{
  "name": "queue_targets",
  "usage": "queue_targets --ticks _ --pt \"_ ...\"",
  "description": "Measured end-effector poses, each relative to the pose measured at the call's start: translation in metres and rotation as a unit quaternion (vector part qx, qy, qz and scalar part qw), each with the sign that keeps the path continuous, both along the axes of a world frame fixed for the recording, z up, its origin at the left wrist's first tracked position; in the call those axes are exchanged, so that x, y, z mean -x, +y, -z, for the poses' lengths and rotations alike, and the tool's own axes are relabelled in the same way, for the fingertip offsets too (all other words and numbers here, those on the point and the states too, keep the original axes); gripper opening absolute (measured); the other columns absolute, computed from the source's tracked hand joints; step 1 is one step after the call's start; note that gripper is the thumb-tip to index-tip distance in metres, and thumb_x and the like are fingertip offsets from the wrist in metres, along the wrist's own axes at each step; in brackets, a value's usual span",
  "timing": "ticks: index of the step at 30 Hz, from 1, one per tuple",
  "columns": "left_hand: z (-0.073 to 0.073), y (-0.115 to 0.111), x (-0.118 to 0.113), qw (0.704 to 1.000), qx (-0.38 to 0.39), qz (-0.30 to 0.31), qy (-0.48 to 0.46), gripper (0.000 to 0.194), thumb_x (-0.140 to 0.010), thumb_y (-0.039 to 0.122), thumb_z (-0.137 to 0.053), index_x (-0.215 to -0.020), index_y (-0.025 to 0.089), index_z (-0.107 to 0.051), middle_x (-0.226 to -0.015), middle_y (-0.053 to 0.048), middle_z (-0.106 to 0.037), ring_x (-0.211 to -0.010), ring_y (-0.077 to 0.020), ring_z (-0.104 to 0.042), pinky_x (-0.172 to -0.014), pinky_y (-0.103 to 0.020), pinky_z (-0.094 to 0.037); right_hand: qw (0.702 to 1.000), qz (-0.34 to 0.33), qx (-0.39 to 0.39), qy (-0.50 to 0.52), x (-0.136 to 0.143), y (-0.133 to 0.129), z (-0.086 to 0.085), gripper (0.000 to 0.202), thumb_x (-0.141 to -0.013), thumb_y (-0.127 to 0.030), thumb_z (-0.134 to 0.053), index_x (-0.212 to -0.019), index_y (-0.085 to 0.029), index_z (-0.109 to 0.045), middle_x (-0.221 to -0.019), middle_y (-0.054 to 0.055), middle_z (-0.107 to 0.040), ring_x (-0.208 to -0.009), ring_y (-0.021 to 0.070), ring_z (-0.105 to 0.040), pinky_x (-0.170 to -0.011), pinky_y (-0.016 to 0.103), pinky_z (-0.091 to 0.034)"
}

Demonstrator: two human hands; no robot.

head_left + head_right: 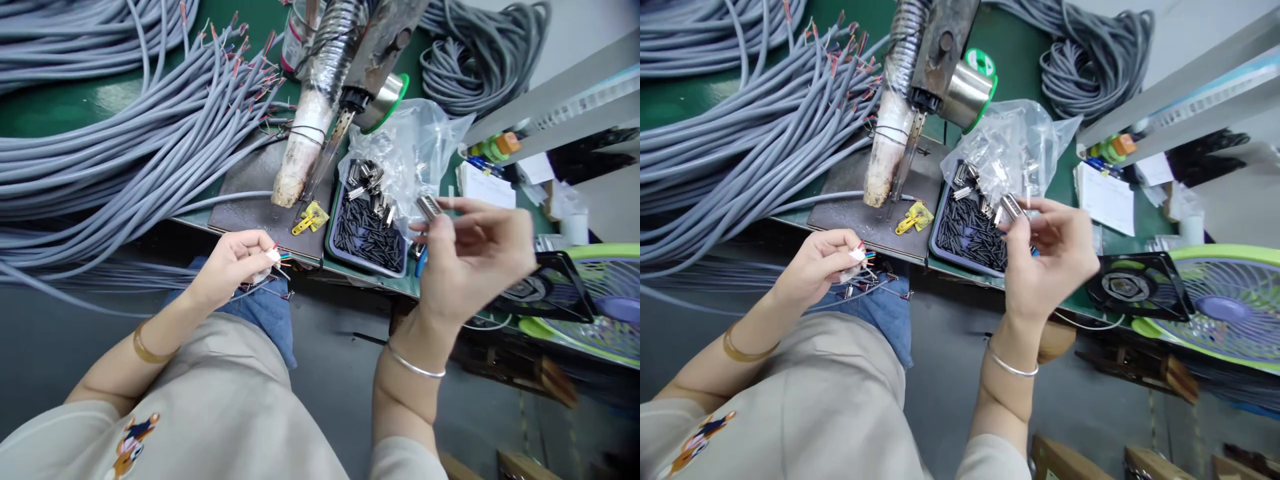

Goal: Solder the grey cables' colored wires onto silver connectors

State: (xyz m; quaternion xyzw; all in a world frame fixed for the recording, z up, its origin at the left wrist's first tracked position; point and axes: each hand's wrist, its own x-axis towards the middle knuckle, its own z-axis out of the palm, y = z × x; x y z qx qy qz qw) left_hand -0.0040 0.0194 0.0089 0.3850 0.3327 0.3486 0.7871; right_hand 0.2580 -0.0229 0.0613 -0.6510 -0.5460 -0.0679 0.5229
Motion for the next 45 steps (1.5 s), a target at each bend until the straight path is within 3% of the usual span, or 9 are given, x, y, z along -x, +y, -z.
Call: queue_targets --ticks 2,5,9,14,19,26,33,38,45 --pt "0.000 -0.001 -0.005 1.000 -0.018 -0.012 -0.002 0.023 -0.072 0.025 -0.079 -0.065 0.015 -0.059 -0.051 0.004 -0.050 -0.043 -0.0033 -0.038 -0.041 -0.016 -0.024 0.995 0.025 -0.086 -0.045 0.018 -0.007 0.000 0.014 -0.084 -0.016 -0.068 -0.077 -0.023 -0.058 -0.095 0.008 -0.074 -0.057 0.0151 -0.068 -0.046 0.032 -0.053" --pt "0.000 -0.003 -0.010 0.999 -0.028 -0.046 -0.006 0.018 -0.074 0.023 -0.075 -0.073 0.016 -0.059 -0.050 0.006 -0.048 -0.043 -0.0030 -0.035 -0.042 -0.016 -0.025 0.975 0.044 -0.195 -0.100 0.037 -0.009 0.007 0.014 -0.079 -0.014 -0.070 -0.073 -0.024 -0.063 -0.076 0.004 -0.069 -0.060 0.0210 -0.071 -0.045 0.035 -0.048" --pt "0.002 -0.005 -0.014 0.997 -0.037 -0.064 0.011 0.020 -0.076 0.024 -0.075 -0.078 0.017 -0.057 -0.048 0.009 -0.045 -0.042 -0.0032 -0.034 -0.042 -0.016 -0.026 0.965 0.041 -0.251 -0.066 0.053 -0.006 0.022 0.011 -0.084 -0.022 -0.073 -0.078 -0.026 -0.065 -0.068 0.001 -0.067 -0.061 0.0218 -0.070 -0.055 0.039 -0.045" --pt "0.004 -0.003 -0.018 0.996 -0.061 -0.065 0.017 0.031 -0.077 0.034 -0.081 -0.075 0.017 -0.055 -0.055 0.006 -0.052 -0.045 -0.0035 -0.041 -0.044 -0.017 -0.031 0.986 -0.061 -0.156 -0.024 0.067 -0.017 0.042 0.008 -0.087 -0.020 -0.075 -0.087 -0.026 -0.069 -0.086 0.003 -0.076 -0.074 0.0228 -0.074 -0.061 0.039 -0.054" --pt "0.007 -0.001 -0.020 0.995 -0.081 -0.060 0.021 0.033 -0.080 0.038 -0.080 -0.076 0.017 -0.055 -0.061 0.005 -0.055 -0.048 -0.0035 -0.043 -0.046 -0.017 -0.034 0.995 -0.090 -0.019 -0.034 0.075 -0.025 0.058 0.016 -0.089 -0.012 -0.070 -0.093 -0.028 -0.066 -0.099 0.002 -0.078 -0.085 0.0206 -0.075 -0.066 0.035 -0.059" --pt "0.010 0.003 -0.019 0.986 -0.127 -0.097 0.057 0.020 -0.081 0.026 -0.077 -0.073 0.015 -0.062 -0.071 0.002 -0.055 -0.053 -0.0038 -0.041 -0.045 -0.018 -0.029 0.983 -0.108 -0.046 -0.143 0.069 -0.018 0.077 0.022 -0.089 -0.012 -0.072 -0.105 -0.028 -0.071 -0.108 0.003 -0.080 -0.091 0.0202 -0.079 -0.079 0.033 -0.063" --pt "0.014 0.007 -0.019 0.988 -0.117 -0.094 0.048 0.016 -0.076 0.022 -0.077 -0.070 0.013 -0.064 -0.086 -0.005 -0.069 -0.059 -0.0053 -0.051 -0.048 -0.017 -0.037 0.981 -0.175 0.051 0.066 0.077 -0.020 0.080 0.006 -0.093 -0.017 -0.064 -0.094 -0.023 -0.064 -0.113 0.008 -0.078 -0.105 0.0226 -0.076 -0.085 0.040 -0.065" --pt "0.020 0.012 -0.024 0.987 -0.096 -0.113 0.062 0.016 -0.073 0.020 -0.076 -0.068 0.014 -0.062 -0.072 -0.003 -0.066 -0.065 -0.0085 -0.059 -0.053 -0.017 -0.041 0.976 -0.200 0.063 0.066 0.082 -0.016 0.084 0.008 -0.091 -0.015 -0.066 -0.090 -0.022 -0.063 -0.117 0.008 -0.077 -0.106 0.0216 -0.076 -0.086 0.038 -0.066" --pt "0.017 0.017 -0.030 0.983 -0.121 -0.130 0.044 0.016 -0.073 0.019 -0.075 -0.067 0.015 -0.060 -0.078 -0.003 -0.071 -0.061 -0.0064 -0.056 -0.053 -0.017 -0.042 0.982 -0.180 0.013 0.059 0.083 -0.004 0.083 0.016 -0.087 -0.009 -0.071 -0.092 -0.023 -0.068 -0.109 0.004 -0.079 -0.099 0.0192 -0.077 -0.083 0.035 -0.066"
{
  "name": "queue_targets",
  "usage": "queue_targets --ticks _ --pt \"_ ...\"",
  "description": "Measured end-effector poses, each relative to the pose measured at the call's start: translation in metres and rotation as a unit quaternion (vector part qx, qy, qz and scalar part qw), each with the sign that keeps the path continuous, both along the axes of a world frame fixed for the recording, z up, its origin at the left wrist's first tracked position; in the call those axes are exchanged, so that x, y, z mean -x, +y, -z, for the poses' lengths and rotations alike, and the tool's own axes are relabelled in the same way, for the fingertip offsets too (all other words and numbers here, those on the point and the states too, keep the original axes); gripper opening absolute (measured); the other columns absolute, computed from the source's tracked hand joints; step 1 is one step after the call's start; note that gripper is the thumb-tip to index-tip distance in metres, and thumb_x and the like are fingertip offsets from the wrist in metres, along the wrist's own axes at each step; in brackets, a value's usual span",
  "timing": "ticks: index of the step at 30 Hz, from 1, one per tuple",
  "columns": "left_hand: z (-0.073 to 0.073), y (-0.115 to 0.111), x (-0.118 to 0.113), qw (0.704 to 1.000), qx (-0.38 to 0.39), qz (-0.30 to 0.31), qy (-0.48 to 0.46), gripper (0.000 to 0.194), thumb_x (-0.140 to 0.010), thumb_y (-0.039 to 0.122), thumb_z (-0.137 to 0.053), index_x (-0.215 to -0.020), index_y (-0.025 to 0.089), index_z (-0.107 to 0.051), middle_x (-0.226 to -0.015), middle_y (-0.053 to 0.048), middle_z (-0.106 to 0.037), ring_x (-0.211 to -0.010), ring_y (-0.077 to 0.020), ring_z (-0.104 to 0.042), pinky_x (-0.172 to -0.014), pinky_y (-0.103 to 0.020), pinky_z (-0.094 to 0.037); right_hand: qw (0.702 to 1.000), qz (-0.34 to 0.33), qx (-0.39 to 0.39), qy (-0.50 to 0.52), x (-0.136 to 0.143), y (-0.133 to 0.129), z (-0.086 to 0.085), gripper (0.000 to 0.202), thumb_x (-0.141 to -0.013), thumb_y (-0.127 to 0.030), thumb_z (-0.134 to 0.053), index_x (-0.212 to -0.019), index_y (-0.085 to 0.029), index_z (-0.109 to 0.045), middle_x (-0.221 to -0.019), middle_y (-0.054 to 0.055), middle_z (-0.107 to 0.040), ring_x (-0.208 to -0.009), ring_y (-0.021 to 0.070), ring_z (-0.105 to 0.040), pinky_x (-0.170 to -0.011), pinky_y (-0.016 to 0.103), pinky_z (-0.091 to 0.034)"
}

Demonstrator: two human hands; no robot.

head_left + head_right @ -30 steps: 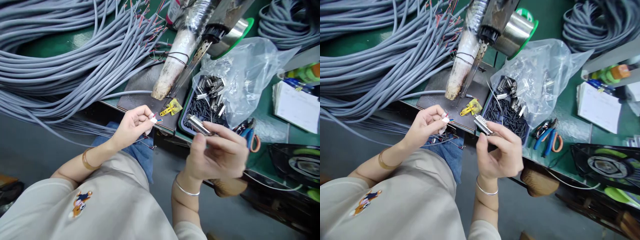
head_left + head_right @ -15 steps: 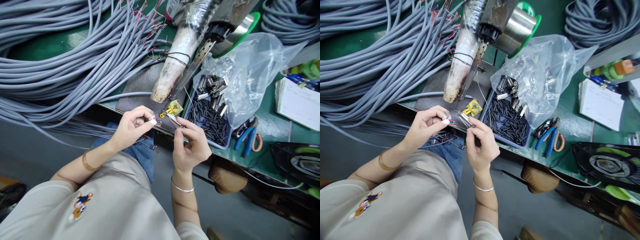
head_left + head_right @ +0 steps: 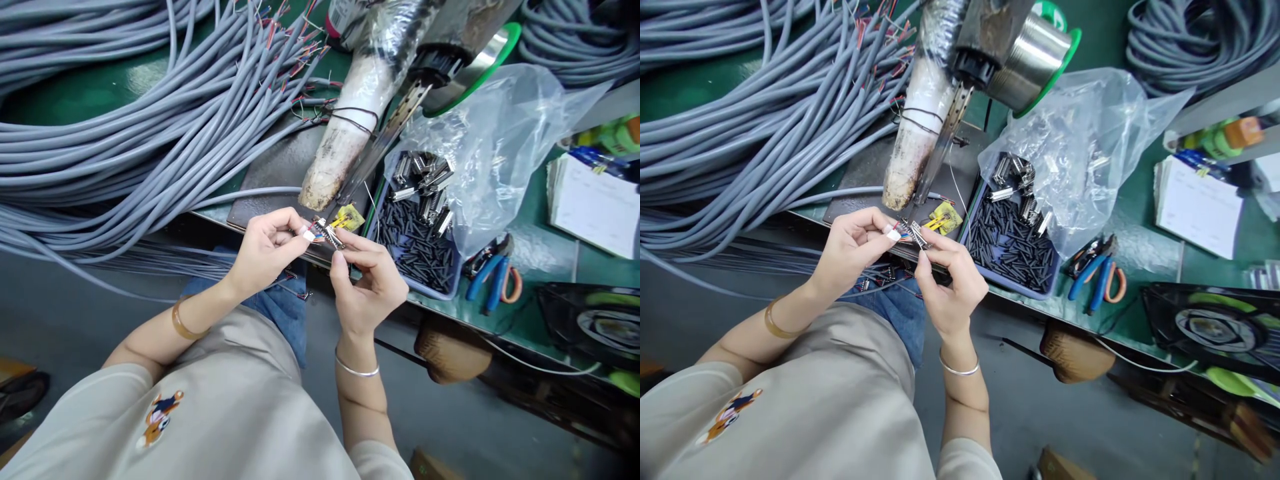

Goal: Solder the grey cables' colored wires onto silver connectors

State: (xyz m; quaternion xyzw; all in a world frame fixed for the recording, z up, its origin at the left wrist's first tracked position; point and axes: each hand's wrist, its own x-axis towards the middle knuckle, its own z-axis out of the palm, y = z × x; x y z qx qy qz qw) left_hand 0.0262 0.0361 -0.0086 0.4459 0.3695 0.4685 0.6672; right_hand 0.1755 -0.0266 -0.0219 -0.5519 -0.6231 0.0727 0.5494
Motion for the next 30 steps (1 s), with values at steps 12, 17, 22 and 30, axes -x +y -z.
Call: queue_targets --ticks 12,17,22,30 --pt "-0.0018 0.0009 -0.0008 0.999 -0.036 -0.005 0.024 0.015 -0.074 0.018 -0.071 -0.066 0.015 -0.060 -0.079 -0.003 -0.073 -0.061 -0.0065 -0.057 -0.052 -0.017 -0.043 0.999 0.002 -0.028 -0.017 -0.0020 0.0046 -0.0037 0.018 -0.083 -0.005 -0.073 -0.089 -0.022 -0.070 -0.105 0.003 -0.080 -0.094 0.0176 -0.078 -0.081 0.032 -0.065" --pt "-0.0020 0.0006 -0.0012 0.999 -0.039 -0.008 0.035 0.013 -0.074 0.018 -0.071 -0.066 0.015 -0.061 -0.079 -0.003 -0.073 -0.060 -0.0063 -0.057 -0.051 -0.016 -0.042 0.999 0.000 -0.038 -0.032 -0.0028 0.0059 -0.0035 0.017 -0.083 -0.006 -0.074 -0.088 -0.021 -0.069 -0.106 0.004 -0.081 -0.092 0.0182 -0.078 -0.076 0.032 -0.064" --pt "-0.0047 0.0018 -0.0011 0.998 -0.040 -0.003 0.042 0.013 -0.075 0.019 -0.071 -0.067 0.016 -0.061 -0.082 -0.004 -0.073 -0.063 -0.0078 -0.060 -0.051 -0.017 -0.042 0.997 0.007 -0.050 -0.062 -0.0037 0.0084 -0.0068 0.017 -0.082 -0.008 -0.075 -0.089 -0.022 -0.069 -0.106 0.004 -0.081 -0.092 0.0192 -0.078 -0.076 0.033 -0.065" --pt "-0.0054 0.0024 0.0015 0.998 -0.036 0.005 0.050 0.014 -0.074 0.019 -0.072 -0.066 0.016 -0.061 -0.082 -0.004 -0.074 -0.065 -0.0085 -0.061 -0.051 -0.016 -0.042 0.994 0.006 -0.057 -0.089 -0.0044 0.0064 -0.0073 0.018 -0.082 -0.006 -0.075 -0.088 -0.022 -0.069 -0.106 0.004 -0.081 -0.093 0.0184 -0.079 -0.080 0.032 -0.064"
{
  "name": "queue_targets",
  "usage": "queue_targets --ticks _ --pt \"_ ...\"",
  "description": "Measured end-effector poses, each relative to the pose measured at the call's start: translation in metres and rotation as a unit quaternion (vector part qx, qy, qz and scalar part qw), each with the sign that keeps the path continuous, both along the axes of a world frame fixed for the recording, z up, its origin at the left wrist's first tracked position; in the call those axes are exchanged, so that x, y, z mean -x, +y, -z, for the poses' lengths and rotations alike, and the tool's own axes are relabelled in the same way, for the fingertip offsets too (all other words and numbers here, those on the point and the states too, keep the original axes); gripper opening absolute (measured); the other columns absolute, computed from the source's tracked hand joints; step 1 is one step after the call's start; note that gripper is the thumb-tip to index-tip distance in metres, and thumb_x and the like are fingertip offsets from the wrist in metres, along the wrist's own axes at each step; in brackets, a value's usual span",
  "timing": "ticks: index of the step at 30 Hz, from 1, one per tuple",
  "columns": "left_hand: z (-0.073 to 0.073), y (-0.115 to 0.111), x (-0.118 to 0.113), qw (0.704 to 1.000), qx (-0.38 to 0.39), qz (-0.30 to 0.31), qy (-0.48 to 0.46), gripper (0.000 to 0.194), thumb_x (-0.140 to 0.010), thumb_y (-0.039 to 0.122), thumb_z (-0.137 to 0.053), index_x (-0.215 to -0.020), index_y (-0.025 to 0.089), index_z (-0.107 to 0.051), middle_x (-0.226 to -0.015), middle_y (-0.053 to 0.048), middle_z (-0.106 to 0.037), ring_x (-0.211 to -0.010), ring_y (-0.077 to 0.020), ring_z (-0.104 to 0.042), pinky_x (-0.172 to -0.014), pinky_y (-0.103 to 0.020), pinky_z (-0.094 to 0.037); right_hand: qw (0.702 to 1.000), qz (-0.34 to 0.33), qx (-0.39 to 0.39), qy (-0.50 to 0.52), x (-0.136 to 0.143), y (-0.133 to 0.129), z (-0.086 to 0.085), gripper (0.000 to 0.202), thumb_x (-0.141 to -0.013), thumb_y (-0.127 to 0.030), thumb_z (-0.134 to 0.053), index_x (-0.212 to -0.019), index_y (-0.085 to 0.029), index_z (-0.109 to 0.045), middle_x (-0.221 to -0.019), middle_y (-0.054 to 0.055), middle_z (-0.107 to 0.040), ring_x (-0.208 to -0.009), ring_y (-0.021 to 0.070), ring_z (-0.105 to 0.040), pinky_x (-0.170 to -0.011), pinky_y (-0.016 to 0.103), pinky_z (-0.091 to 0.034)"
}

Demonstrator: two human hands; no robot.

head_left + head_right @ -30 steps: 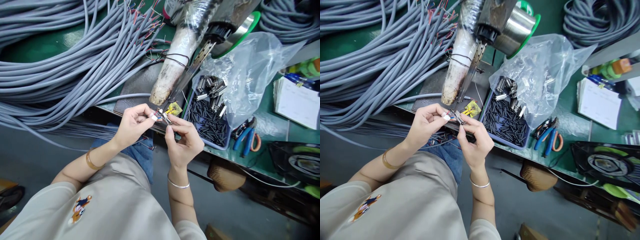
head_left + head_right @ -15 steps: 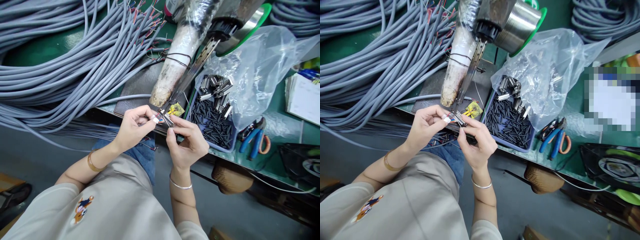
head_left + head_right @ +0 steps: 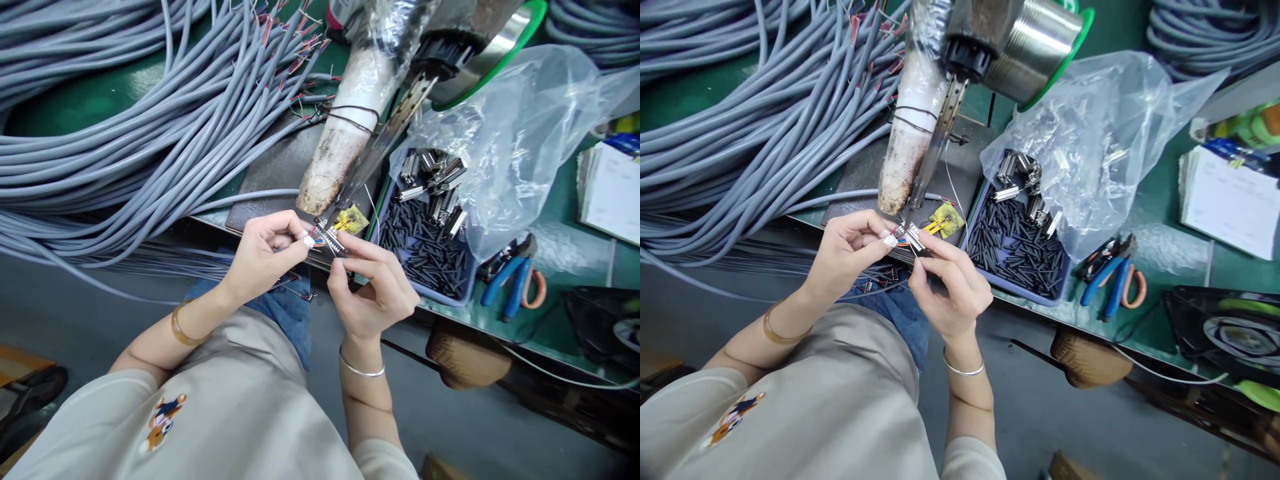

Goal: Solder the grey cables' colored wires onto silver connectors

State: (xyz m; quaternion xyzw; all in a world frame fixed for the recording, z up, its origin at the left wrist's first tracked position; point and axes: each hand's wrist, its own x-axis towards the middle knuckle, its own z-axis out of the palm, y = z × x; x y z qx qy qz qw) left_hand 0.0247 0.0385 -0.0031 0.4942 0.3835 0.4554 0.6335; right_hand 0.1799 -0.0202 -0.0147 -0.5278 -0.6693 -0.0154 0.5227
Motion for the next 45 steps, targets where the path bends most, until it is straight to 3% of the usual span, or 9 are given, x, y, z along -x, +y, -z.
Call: queue_targets --ticks 10,19,23,45 --pt "-0.0009 -0.0033 -0.0013 1.000 0.003 -0.009 -0.012 0.014 -0.073 0.019 -0.073 -0.067 0.016 -0.061 -0.077 -0.003 -0.071 -0.061 -0.0068 -0.057 -0.051 -0.016 -0.042 0.997 0.013 0.021 0.076 0.0063 -0.0023 0.0033 0.016 -0.084 -0.007 -0.074 -0.087 -0.022 -0.067 -0.102 0.003 -0.081 -0.090 0.0174 -0.078 -0.075 0.030 -0.064" --pt "0.0010 -0.0054 -0.0040 1.000 -0.009 -0.021 -0.007 0.015 -0.076 0.020 -0.071 -0.069 0.016 -0.059 -0.079 -0.003 -0.071 -0.064 -0.0081 -0.059 -0.056 -0.017 -0.047 1.000 0.018 0.003 0.015 0.0060 -0.0019 0.0043 0.018 -0.084 -0.008 -0.075 -0.089 -0.023 -0.066 -0.105 0.004 -0.081 -0.088 0.0181 -0.079 -0.074 0.031 -0.065" --pt "0.0000 -0.0046 -0.0049 0.999 -0.019 -0.026 0.007 0.015 -0.075 0.018 -0.071 -0.068 0.016 -0.058 -0.081 -0.003 -0.071 -0.060 -0.0066 -0.055 -0.052 -0.016 -0.041 1.000 0.021 -0.010 -0.005 0.0057 0.0001 0.0036 0.019 -0.083 -0.007 -0.076 -0.089 -0.023 -0.066 -0.104 0.004 -0.081 -0.087 0.0170 -0.078 -0.073 0.030 -0.065" --pt "-0.0022 -0.0062 -0.0063 0.997 -0.040 -0.046 0.036 0.021 -0.079 0.023 -0.074 -0.068 0.018 -0.057 -0.080 -0.002 -0.068 -0.062 -0.0085 -0.055 -0.054 -0.019 -0.043 0.999 0.031 -0.024 -0.038 0.0041 0.0027 0.0039 0.022 -0.081 -0.008 -0.078 -0.093 -0.025 -0.070 -0.104 0.001 -0.081 -0.087 0.0172 -0.078 -0.076 0.030 -0.065"
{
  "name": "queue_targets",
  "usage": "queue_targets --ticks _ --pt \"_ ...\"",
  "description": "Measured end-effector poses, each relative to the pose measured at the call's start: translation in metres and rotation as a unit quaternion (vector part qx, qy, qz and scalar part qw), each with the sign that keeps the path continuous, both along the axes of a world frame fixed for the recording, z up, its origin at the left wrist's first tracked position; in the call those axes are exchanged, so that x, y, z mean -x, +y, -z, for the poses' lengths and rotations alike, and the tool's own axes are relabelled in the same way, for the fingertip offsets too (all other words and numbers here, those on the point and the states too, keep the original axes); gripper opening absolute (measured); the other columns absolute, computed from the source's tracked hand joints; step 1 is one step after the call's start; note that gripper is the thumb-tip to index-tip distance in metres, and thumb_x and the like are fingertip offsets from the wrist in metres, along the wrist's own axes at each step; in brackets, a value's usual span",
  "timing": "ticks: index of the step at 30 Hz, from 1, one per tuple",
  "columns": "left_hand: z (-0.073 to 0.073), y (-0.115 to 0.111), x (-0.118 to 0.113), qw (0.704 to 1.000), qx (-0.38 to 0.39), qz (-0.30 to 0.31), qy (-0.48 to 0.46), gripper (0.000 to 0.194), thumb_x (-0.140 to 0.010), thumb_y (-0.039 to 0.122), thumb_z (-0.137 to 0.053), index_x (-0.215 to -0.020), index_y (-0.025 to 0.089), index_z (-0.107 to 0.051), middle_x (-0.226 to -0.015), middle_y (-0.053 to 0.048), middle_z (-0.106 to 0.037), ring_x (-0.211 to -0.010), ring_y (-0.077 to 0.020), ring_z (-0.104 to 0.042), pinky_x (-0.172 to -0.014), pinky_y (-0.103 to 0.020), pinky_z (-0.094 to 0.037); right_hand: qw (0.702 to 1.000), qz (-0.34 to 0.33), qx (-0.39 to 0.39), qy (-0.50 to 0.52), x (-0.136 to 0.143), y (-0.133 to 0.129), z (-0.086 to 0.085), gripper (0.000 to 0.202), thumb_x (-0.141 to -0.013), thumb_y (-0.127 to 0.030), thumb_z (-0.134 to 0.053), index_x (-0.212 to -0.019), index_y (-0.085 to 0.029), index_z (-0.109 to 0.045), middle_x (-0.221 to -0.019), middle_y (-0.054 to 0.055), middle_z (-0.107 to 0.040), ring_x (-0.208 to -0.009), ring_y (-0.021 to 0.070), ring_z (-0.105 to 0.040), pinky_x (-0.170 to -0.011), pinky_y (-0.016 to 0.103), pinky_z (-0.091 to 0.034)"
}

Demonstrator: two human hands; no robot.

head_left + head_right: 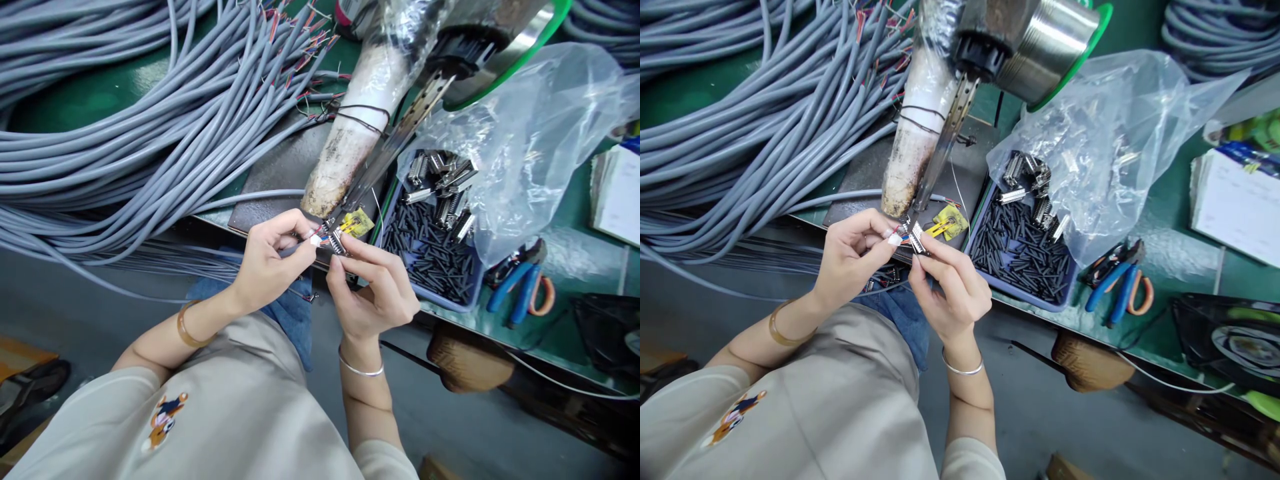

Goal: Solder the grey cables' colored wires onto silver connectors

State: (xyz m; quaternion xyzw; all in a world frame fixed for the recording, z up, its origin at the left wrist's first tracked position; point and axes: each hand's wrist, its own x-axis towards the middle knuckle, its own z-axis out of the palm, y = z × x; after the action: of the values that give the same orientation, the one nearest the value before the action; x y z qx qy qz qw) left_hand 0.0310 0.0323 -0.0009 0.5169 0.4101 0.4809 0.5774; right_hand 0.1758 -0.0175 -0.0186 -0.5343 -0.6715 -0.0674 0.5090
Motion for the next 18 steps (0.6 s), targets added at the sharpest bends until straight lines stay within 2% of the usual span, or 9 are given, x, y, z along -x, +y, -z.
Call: queue_targets --ticks 10,18 --pt "-0.0013 0.0014 0.0009 0.999 0.010 0.018 -0.035 0.017 -0.079 0.019 -0.071 -0.069 0.017 -0.058 -0.081 -0.002 -0.071 -0.062 -0.0079 -0.056 -0.056 -0.019 -0.046 0.999 0.007 -0.022 -0.030 -0.0001 -0.0011 0.0010 0.016 -0.084 -0.013 -0.075 -0.089 -0.025 -0.065 -0.104 0.001 -0.082 -0.082 0.0171 -0.078 -0.067 0.028 -0.063" --pt "-0.0001 0.0009 0.0032 0.999 0.037 0.024 -0.032 0.014 -0.075 0.017 -0.070 -0.067 0.017 -0.059 -0.081 -0.003 -0.072 -0.064 -0.0085 -0.059 -0.055 -0.018 -0.046 0.996 0.003 -0.035 -0.076 -0.0022 -0.0028 0.0043 0.019 -0.084 -0.011 -0.076 -0.090 -0.024 -0.065 -0.103 0.001 -0.082 -0.083 0.0155 -0.079 -0.071 0.025 -0.063"
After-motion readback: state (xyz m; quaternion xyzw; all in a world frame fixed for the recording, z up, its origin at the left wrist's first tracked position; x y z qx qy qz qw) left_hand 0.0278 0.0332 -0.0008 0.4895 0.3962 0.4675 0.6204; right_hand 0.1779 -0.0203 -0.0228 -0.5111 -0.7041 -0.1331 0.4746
